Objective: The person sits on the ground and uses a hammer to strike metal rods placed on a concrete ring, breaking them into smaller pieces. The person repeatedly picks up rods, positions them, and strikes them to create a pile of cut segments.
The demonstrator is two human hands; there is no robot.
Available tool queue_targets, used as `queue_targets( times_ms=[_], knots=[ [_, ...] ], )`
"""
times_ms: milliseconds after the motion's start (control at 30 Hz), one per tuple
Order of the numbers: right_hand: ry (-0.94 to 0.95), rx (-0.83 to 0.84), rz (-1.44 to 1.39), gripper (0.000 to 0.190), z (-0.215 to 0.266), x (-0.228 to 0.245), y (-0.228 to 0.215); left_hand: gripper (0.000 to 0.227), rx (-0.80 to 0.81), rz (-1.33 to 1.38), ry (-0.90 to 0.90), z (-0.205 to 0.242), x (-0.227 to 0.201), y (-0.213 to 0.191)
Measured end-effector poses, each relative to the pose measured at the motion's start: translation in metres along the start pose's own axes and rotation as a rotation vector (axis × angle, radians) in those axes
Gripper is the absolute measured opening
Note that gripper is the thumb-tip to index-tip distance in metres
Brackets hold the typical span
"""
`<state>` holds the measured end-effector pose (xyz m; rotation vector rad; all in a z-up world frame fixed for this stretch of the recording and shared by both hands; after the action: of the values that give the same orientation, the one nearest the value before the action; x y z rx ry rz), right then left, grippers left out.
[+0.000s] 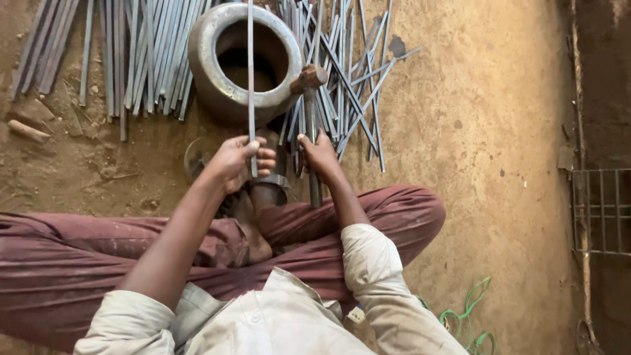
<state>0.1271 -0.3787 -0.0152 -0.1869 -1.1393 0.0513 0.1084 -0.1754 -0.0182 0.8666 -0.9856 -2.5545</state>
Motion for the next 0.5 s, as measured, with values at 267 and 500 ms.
queue_targets(
  times_ms=[267, 500],
  knots=[
    [-0.01, -0.013, 0.009, 0.027, -0.007, -0.01, -0.003, 0.018, -0.153, -0.212, 0.053, -0.024, 0.041, -0.059],
    [-0.078, -0.02, -0.003, 0.037, 0.017, 0.055, 0.004, 0.022, -0.415, -0.507, 0.174, -0.013, 0.031, -0.062]
  ],
)
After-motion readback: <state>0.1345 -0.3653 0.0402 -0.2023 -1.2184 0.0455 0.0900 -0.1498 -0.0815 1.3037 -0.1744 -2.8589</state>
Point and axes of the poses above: each hand's wrist, its own z-axis away from the middle knuckle, its own y-axis out of the palm, x = y × z, the point moved 9 cm from there along -z, towards the middle knuckle, and after that the axes turned 7 degrees about -y, right-handed, at the moved point
